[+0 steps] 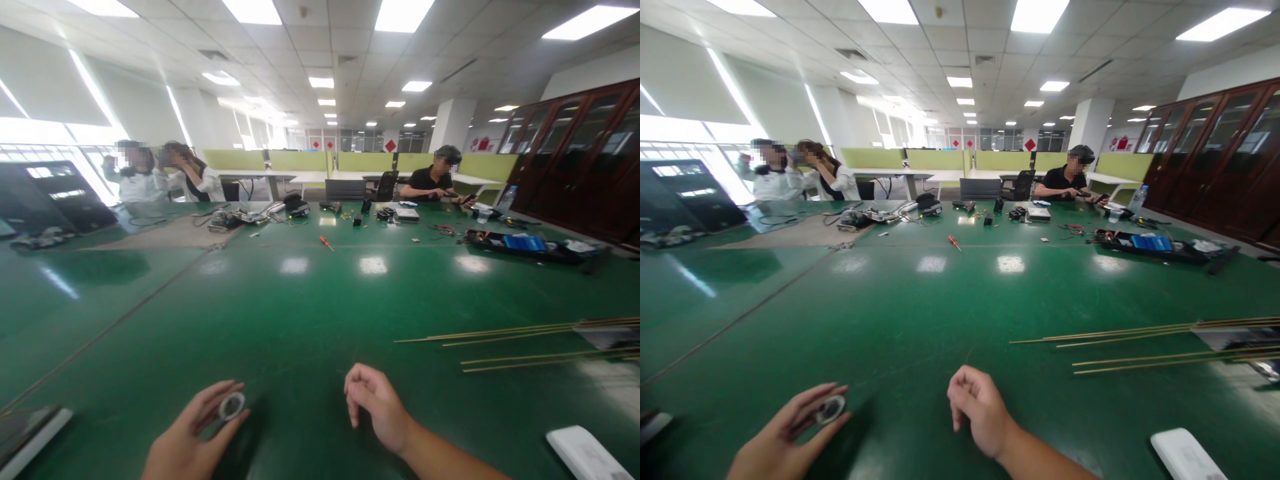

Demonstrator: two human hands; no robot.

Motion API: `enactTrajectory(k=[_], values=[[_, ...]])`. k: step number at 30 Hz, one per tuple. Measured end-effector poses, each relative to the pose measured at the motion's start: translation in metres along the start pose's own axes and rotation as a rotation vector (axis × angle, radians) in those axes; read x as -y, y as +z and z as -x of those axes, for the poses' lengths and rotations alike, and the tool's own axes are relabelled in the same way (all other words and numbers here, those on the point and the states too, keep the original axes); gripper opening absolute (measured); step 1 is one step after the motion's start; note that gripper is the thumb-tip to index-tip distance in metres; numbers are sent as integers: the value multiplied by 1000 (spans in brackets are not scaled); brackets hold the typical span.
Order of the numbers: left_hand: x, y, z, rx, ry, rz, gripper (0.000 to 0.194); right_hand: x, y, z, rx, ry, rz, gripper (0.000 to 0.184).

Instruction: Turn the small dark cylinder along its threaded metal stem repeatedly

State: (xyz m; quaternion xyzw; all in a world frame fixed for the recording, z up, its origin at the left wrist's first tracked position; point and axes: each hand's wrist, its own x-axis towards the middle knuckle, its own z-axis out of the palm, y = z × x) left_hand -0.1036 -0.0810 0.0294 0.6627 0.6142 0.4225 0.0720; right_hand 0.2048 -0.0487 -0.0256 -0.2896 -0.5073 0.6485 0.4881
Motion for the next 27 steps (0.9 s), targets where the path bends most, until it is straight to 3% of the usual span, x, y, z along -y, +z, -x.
enactTrajectory(k=[2, 4, 6, 9, 13, 18, 22, 27], values=[[-25, 29, -7, 185, 29, 120, 31, 3, -6, -1, -60, -23, 6, 30], [-50, 57, -12, 271, 103, 180, 25, 6, -10, -1, -104, -48, 27, 29], [-67, 78, -17, 340, 206, 234, 23, 8, -12, 1, -126, -61, 68, 40], [-73, 98, -21, 450, 326, 315, 30, 8, -11, 5, -134, -47, 151, 56], [-59, 108, -21, 516, 379, 364, 38, 5, -11, 8, -160, -1, 243, 54], [-44, 110, -14, 425, 348, 326, 34, 4, -9, 9, -189, 51, 367, 42], [-44, 109, -12, 336, 342, 305, 28, 7, -8, 12, -168, 41, 477, 37], [-49, 109, -12, 364, 423, 328, 24, 10, -4, 12, -180, -19, 545, 33]])
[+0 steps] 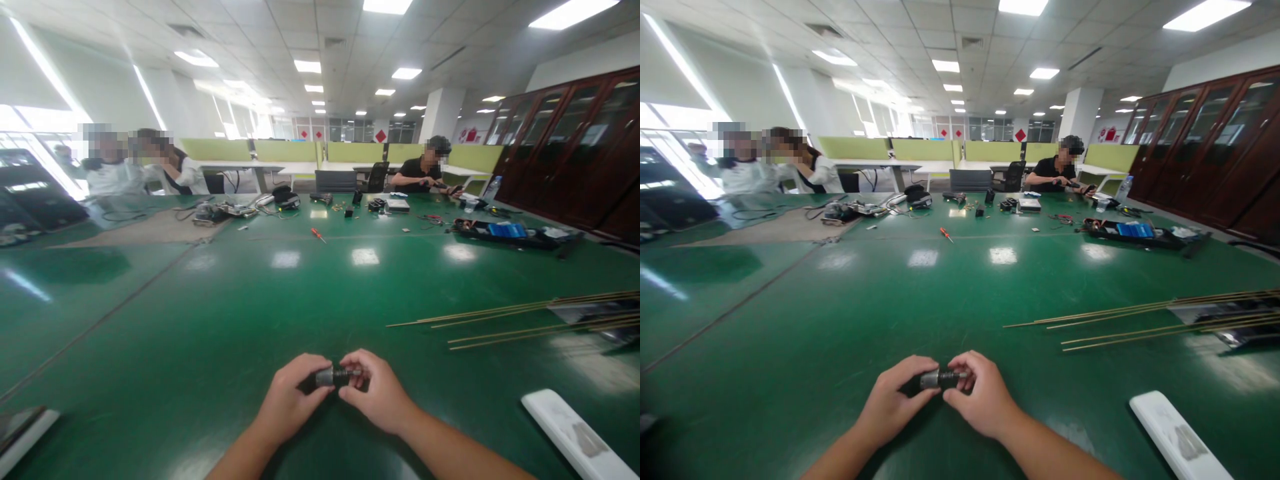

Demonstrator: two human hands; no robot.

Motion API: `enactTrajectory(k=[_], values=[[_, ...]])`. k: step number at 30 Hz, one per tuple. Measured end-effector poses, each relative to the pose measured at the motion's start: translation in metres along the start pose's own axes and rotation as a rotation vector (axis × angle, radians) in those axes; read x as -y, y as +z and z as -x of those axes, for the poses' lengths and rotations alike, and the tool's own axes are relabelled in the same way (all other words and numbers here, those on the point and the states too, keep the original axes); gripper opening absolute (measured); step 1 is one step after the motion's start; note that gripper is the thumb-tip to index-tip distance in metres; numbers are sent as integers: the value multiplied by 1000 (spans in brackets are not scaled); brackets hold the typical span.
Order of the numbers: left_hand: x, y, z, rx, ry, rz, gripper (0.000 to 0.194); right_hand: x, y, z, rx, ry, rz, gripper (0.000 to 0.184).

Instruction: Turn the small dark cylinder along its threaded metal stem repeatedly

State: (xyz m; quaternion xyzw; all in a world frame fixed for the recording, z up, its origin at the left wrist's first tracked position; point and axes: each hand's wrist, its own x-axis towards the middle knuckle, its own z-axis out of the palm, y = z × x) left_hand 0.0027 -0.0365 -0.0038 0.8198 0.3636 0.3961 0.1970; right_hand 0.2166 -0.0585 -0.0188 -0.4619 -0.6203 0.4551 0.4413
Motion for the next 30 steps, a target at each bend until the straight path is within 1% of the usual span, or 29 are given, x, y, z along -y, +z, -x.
enactTrajectory(k=[4, 6, 9, 13, 20, 30], values=[[-3, 1, 1, 55, 27, -8, 23, 7, -1, -1, 6, -37, 60, 25], [-3, 2, 1, 76, 25, -18, 22, 9, -2, -1, -4, -62, 108, 17], [-5, 2, 0, 75, 14, -31, 20, 11, -3, -2, -6, -85, 175, 8], [-7, 3, -3, 52, 8, -43, 20, 11, -5, -3, 8, -98, 216, 9], [-7, 6, -3, 33, -7, -81, 21, 9, -10, -6, 20, -118, 220, 10], [-6, 6, -2, 30, -6, -74, 22, 10, -12, -6, 27, -125, 248, 7]])
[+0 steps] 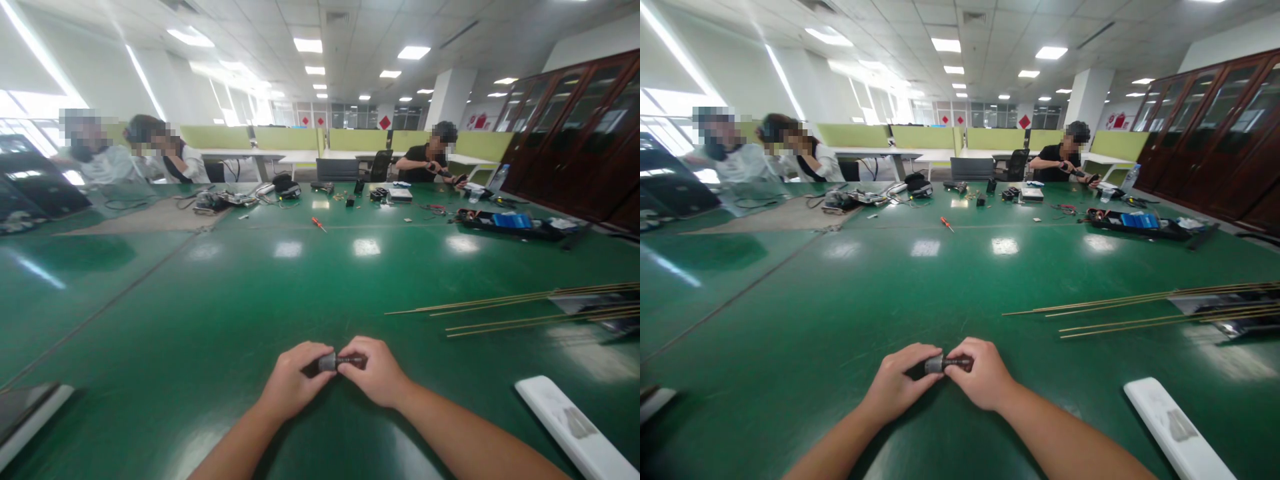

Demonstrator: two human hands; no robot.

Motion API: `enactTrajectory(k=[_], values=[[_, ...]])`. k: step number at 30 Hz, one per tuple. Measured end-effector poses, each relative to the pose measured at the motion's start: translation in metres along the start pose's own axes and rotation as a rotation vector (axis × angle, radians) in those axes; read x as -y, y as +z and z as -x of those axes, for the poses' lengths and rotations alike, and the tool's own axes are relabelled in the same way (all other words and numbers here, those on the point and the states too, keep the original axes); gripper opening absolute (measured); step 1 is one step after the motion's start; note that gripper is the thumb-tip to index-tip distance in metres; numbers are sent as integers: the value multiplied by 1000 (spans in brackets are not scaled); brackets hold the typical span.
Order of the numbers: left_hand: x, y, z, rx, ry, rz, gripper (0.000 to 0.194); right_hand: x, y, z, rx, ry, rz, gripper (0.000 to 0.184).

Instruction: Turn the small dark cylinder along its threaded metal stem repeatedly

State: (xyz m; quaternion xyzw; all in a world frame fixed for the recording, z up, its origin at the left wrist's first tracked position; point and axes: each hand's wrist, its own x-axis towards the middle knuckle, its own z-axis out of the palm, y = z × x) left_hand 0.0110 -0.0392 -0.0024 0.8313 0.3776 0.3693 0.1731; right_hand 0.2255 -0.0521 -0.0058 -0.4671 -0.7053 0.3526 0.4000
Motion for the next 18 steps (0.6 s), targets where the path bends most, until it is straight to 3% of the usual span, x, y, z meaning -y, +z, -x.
enactTrajectory(k=[18], values=[[5, 3, 4, 19, -30, 14, 25, 2, -4, 2, -15, 7, -2, 4]])
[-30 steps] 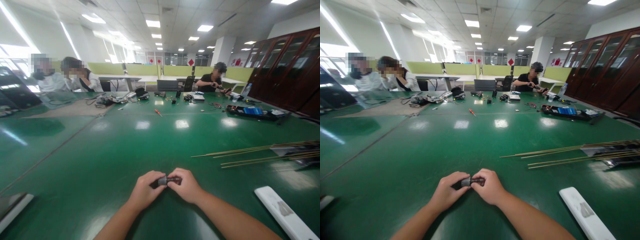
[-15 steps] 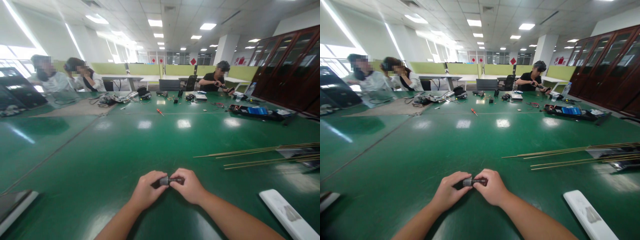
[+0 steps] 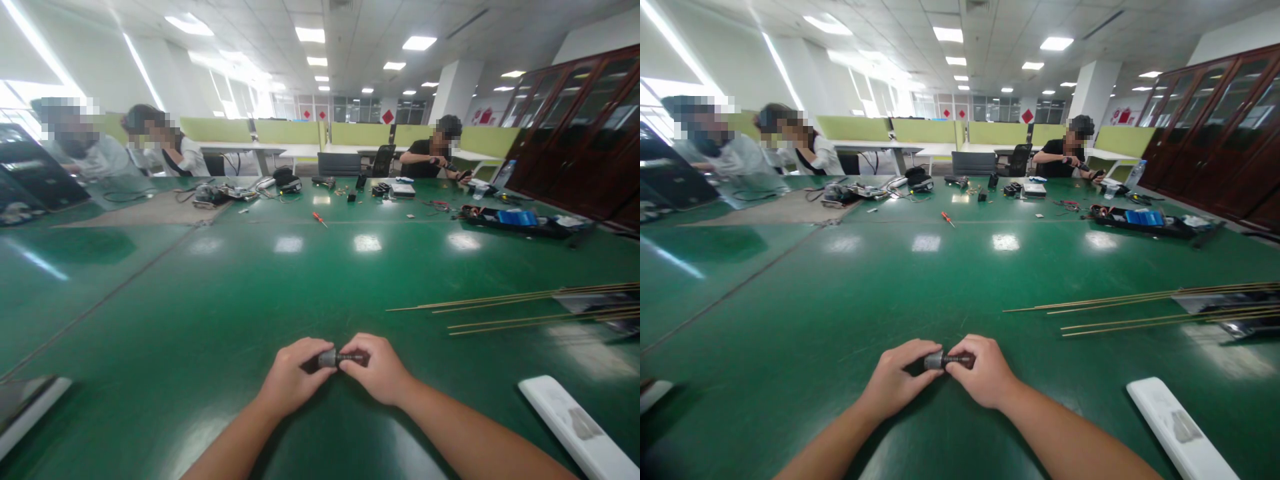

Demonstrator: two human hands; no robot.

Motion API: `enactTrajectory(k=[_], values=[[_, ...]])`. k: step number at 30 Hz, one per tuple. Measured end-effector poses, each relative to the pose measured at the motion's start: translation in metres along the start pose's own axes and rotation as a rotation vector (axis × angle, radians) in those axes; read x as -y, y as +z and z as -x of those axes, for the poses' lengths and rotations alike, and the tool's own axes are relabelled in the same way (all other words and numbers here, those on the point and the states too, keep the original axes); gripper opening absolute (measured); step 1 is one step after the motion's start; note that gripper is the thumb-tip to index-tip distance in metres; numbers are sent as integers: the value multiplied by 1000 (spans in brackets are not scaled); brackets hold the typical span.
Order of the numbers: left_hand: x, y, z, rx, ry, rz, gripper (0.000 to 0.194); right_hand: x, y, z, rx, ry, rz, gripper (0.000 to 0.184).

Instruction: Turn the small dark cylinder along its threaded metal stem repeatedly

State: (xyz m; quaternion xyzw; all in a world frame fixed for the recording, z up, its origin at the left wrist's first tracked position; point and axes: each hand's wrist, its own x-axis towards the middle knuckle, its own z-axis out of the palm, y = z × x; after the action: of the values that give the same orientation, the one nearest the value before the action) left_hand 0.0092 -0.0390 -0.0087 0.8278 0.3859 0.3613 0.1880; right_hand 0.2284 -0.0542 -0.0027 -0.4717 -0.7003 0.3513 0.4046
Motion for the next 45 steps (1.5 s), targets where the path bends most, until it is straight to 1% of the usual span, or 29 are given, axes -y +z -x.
enactTrajectory(k=[11, 18, 25, 36, 45], values=[[0, -1, -2, -15, 6, 9, 25, 3, 0, 0, 7, 38, -12, 4], [-2, -4, -4, -48, 6, 15, 25, -2, 2, 0, 25, 102, -92, 5], [-4, -6, -6, -53, 4, 16, 25, -6, 3, 1, 29, 117, -113, 6], [-4, -8, -7, -54, 12, 31, 21, -1, 1, 3, 34, 106, -120, 5], [-7, -10, -7, -75, -4, 32, 22, 0, 2, 4, 25, 134, -128, 6]])
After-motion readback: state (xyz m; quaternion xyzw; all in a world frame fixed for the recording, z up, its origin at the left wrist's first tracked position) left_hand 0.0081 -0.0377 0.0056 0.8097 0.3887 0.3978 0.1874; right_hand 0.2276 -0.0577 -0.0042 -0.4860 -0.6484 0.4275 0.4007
